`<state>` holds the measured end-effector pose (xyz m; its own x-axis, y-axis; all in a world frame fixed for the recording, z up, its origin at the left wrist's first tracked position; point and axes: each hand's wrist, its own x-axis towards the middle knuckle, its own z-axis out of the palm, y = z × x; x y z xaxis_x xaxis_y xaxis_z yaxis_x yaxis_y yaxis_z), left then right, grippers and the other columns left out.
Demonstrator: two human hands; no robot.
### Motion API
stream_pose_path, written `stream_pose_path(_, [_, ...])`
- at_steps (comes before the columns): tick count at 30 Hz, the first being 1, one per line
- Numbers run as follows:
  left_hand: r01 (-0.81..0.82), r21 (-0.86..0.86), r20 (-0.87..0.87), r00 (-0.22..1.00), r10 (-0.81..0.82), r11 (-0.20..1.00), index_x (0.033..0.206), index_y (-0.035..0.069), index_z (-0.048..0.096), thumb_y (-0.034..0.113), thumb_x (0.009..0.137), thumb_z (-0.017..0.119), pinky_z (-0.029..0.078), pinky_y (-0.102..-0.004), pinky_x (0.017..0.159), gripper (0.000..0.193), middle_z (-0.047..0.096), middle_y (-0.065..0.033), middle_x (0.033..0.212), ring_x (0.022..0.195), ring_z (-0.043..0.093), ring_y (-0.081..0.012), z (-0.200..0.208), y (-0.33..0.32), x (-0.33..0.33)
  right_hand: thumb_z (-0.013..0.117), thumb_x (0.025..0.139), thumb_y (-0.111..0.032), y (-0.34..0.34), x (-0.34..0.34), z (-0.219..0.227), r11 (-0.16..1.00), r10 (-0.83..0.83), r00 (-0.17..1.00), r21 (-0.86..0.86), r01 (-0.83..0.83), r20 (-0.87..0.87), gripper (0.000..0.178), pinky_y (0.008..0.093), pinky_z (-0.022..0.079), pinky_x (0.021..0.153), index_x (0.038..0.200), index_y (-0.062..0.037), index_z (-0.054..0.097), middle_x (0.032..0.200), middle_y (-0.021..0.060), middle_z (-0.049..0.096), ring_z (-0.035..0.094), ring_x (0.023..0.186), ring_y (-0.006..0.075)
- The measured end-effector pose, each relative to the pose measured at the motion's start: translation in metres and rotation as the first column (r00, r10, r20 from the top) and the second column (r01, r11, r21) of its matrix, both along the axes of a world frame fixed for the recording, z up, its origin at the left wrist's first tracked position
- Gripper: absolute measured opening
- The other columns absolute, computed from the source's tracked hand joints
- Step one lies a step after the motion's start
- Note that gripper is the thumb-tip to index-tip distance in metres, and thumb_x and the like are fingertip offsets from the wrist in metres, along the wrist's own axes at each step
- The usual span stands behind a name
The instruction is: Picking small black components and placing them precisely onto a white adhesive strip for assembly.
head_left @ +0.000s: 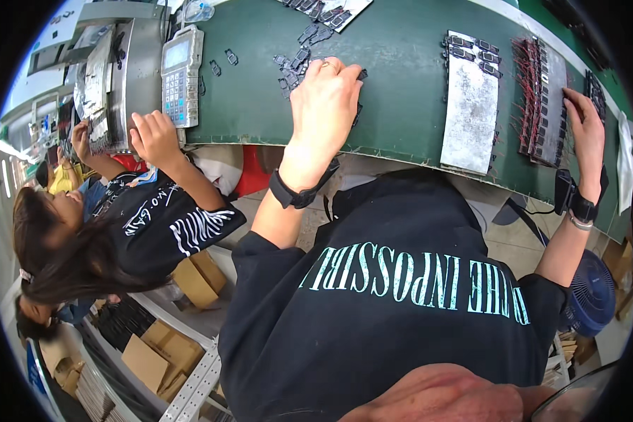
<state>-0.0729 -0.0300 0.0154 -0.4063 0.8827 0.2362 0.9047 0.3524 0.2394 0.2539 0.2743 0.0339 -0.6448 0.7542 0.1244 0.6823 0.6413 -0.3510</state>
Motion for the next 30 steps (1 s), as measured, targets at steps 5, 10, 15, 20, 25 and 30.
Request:
stream_pose_path(5, [0.043, 0.059, 0.045, 0.998, -0.046, 0.997, 0.093, 0.008, 0.070, 0.012, 0.081, 0.072, 0.055, -0.0386, 0.069, 0.012, 0.062, -0.0060, 0.094, 0.095, 0.059, -0.0263, -0.005, 0.002, -0.001, 0.059, 0.097, -0.009, 0.020, 0.006, -0.004, 0.984, -0.007, 1.000, -0.177, 0.013, 0.030, 0.019, 0.0251, 0.047, 0.087, 0.113, -0.0012, 0.064, 0.106, 0.0065, 0.066, 0.061, 0.093, 0.0121])
stream_pose_path(10, [0.058, 0.144, 0.061, 0.996, -0.068, 0.988, 0.091, 0.009, 0.070, 0.013, 0.084, 0.072, 0.055, -0.0363, 0.066, 0.008, 0.066, -0.0068, 0.087, 0.081, 0.064, -0.0252, 0.001, 0.009, 0.008, 0.059, 0.097, -0.007, 0.027, 0.008, -0.005, 0.970, 0.019, 0.999, -0.243, -0.006, 0.049, 0.017, 0.0237, 0.046, 0.086, 0.113, -0.0005, 0.063, 0.101, 0.0046, 0.066, 0.060, 0.092, 0.0100])
stream_pose_path(15, [-0.015, 0.387, 0.575, 0.786, -0.228, 0.922, 0.099, 0.007, 0.072, 0.014, 0.092, 0.069, 0.052, -0.0293, 0.059, 0.011, 0.068, -0.0059, 0.077, 0.060, 0.064, -0.0197, 0.002, 0.034, 0.053, 0.062, 0.096, -0.010, -0.007, 0.009, 0.008, 0.994, -0.068, 0.991, -0.098, 0.057, -0.113, 0.018, 0.0270, 0.049, 0.085, 0.112, -0.0023, 0.065, 0.103, 0.0064, 0.069, 0.064, 0.091, 0.0134])
stream_pose_path(20, [-0.036, 0.281, 0.856, 0.461, -0.234, 0.959, 0.115, 0.005, 0.069, 0.014, 0.096, 0.064, 0.050, -0.0260, 0.063, 0.021, 0.067, -0.0043, 0.082, 0.069, 0.064, -0.0125, 0.000, 0.041, 0.069, 0.064, 0.095, -0.005, -0.112, -0.049, 0.030, 0.904, -0.228, 0.731, -0.419, -0.087, -0.643, 0.019, 0.0225, 0.048, 0.082, 0.113, -0.0020, 0.068, 0.100, 0.0017, 0.067, 0.062, 0.091, 0.0093])
stream_pose_path(25, [0.076, 0.324, 0.872, 0.363, -0.329, 0.943, 0.119, 0.002, 0.067, 0.009, 0.093, 0.062, 0.052, -0.0313, 0.071, 0.027, 0.069, -0.0132, 0.090, 0.078, 0.067, -0.0213, -0.005, 0.050, 0.081, 0.064, 0.094, -0.003, -0.166, -0.083, 0.004, 0.677, -0.270, 0.732, -0.664, -0.318, -0.625, 0.017, 0.0232, 0.050, 0.080, 0.110, 0.0005, 0.068, 0.101, 0.0029, 0.067, 0.063, 0.086, 0.0096])
stream_pose_path(30, [0.134, 0.343, 0.878, 0.307, -0.368, 0.930, 0.123, -0.002, 0.064, 0.007, 0.097, 0.061, 0.053, -0.0271, 0.079, 0.028, 0.070, -0.0098, 0.099, 0.089, 0.067, -0.0150, -0.010, 0.042, 0.079, 0.065, 0.094, -0.003, -0.165, -0.083, -0.014, 0.565, -0.406, 0.680, -0.753, -0.338, -0.610, 0.016, 0.0231, 0.050, 0.078, 0.109, 0.0015, 0.067, 0.100, 0.0030, 0.067, 0.063, 0.086, 0.0088])
